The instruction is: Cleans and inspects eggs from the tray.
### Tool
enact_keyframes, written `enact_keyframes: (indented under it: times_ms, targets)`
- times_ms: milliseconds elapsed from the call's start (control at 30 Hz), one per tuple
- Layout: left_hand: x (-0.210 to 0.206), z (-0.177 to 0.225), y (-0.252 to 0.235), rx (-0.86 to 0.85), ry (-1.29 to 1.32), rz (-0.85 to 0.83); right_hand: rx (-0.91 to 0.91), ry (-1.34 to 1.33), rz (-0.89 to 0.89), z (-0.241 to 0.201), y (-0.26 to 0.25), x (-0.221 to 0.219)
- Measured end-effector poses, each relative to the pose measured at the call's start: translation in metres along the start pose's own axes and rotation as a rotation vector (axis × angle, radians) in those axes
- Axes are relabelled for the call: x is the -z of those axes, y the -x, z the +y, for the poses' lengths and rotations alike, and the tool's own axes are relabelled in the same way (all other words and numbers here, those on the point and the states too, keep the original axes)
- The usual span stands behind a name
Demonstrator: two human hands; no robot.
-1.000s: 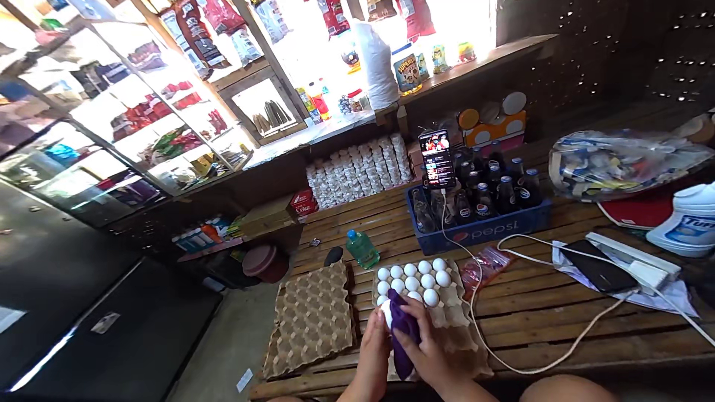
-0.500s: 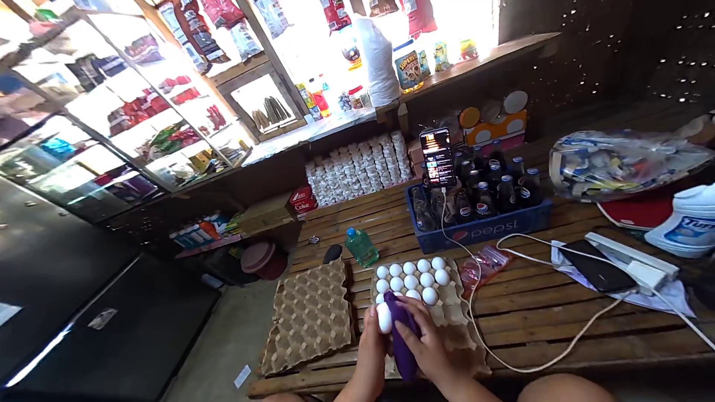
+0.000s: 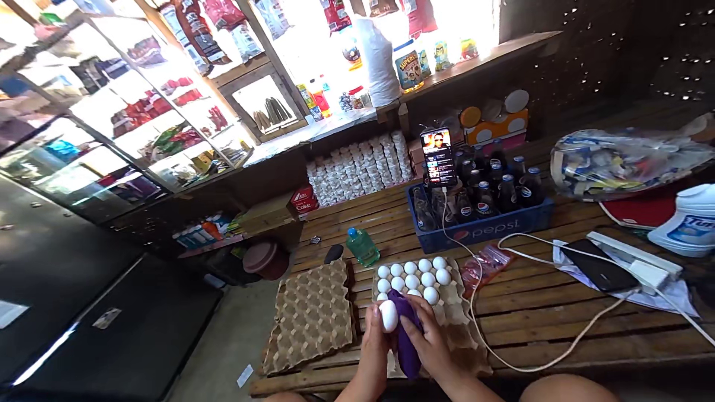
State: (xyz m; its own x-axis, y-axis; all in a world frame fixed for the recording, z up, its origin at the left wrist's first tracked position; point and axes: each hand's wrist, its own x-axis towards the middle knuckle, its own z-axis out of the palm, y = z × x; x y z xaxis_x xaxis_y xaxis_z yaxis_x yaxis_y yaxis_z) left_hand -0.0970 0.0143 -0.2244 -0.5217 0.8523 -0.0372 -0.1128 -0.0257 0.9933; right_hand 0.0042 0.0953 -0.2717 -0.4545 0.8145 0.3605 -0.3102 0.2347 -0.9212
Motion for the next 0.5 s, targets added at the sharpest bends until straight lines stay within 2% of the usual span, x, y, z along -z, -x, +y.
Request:
enact_keyframes:
  times_ms: [100,233,333,433,500]
  targets:
    - [0.0000,0.0034,-0.0009,0.017,0.024,0.035,0.148,0.046,0.000,0.0063,0.0041,-0.0055]
    - [0.0028,-0.0042,0.0044,0.024,-0.098,-0.083,0.301,0.110,-0.004,0.0063,-0.0002,-0.0019]
    - [0.0053,-0.0044,0.0015,0.022,-0.186,-0.141,0.185,0.060,0.011,0.0013,-0.0029,0.0019]
    - [0.0071,-0.0007,-0.0016,0.055,-0.140,-0.141,0.016,0.004,0.007,-0.0006,-0.0034,0.0039]
    - [0.0062,0.0003,-0.0034,0.078,-0.061,-0.084,0.037,0.009,0.001,0.0024,-0.0016,0.0021]
